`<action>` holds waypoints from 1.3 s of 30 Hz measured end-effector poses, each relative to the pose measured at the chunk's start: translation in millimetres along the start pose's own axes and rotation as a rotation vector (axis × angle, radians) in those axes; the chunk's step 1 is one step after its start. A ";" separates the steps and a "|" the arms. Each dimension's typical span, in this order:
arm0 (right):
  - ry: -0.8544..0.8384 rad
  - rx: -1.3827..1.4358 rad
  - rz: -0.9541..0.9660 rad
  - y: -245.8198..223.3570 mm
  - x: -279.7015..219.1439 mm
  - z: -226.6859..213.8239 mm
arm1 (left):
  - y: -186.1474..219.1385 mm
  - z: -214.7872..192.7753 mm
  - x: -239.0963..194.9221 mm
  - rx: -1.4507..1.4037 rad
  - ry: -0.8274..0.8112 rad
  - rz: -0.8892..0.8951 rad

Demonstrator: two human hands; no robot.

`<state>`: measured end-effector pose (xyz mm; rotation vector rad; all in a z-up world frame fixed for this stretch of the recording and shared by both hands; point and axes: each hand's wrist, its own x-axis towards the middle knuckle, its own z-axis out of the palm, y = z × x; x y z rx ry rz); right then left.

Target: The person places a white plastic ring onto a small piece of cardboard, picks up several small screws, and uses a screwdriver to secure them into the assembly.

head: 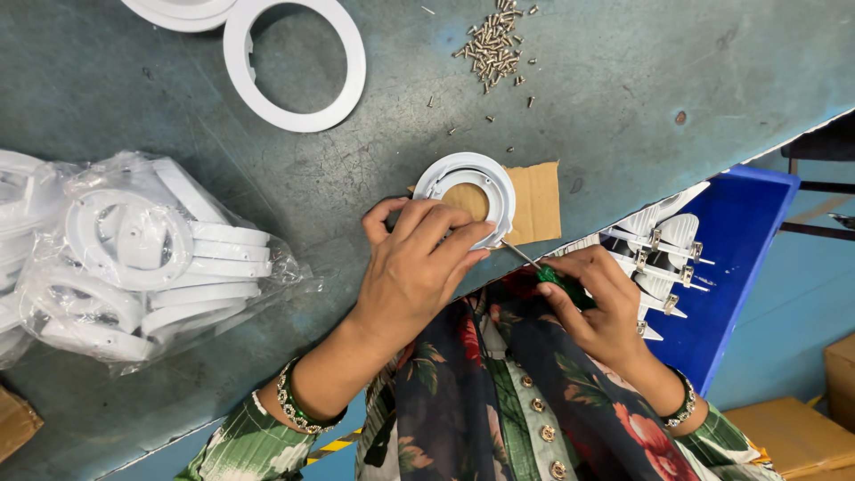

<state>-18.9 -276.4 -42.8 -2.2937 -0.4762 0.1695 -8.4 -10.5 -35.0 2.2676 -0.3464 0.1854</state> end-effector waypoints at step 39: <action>0.159 0.164 0.201 23.1 -16.5 18.6 | 2.4 5.6 -5.9 0.000 0.016 0.046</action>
